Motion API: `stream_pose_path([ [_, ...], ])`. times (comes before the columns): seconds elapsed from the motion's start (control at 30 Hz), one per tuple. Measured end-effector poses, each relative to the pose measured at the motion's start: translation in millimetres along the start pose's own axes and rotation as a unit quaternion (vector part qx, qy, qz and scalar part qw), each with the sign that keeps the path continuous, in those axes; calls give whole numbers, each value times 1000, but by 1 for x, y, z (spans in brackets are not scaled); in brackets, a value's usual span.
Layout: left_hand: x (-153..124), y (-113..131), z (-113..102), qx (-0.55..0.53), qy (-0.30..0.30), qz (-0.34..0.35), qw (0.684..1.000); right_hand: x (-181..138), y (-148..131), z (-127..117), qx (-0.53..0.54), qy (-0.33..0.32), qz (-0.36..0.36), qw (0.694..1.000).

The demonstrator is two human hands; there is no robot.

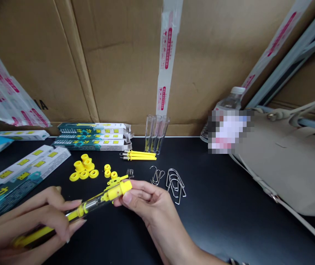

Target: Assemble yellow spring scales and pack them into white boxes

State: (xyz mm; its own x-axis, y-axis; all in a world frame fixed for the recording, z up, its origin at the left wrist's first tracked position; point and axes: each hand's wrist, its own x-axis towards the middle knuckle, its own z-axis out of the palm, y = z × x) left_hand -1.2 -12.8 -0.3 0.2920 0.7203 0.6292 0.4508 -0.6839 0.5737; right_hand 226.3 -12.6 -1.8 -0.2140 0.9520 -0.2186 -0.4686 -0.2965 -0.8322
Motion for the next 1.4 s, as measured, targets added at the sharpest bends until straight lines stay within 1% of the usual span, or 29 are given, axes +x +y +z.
stream_pose_path([
  [0.27, 0, 2, 1, -11, -4, -9, 1000, -2, -2, 0, -8, 1, 1, 1000],
  [0.47, -1, -2, -2, 3, -27, -7, 1000, -1, -1, 0, 12, 5, 4, 1000],
  [0.63, -2, 1, 1, -16, -3, -37, 999, -2, 0, -1, -1, -8, -6, 1000],
  [0.77, -1, 5, 4, -28, 0, -72, 997, -2, -1, -2, -16, -9, -5, 1000],
  [1.0, 0, 6, 4, -24, 2, -78, 997, -3, -1, -4, -14, -6, 7, 1000],
  [1.2, -2, 0, 3, 17, -9, -64, 998, -1, -1, -3, -4, -1, 0, 1000],
  [1.3, -4, -1, 4, 55, -8, -86, 995, 0, -1, -1, 8, 8, 2, 1000],
  [1.4, -4, -2, 4, 57, -15, -116, 991, -1, -1, -1, 9, 11, 6, 1000],
])
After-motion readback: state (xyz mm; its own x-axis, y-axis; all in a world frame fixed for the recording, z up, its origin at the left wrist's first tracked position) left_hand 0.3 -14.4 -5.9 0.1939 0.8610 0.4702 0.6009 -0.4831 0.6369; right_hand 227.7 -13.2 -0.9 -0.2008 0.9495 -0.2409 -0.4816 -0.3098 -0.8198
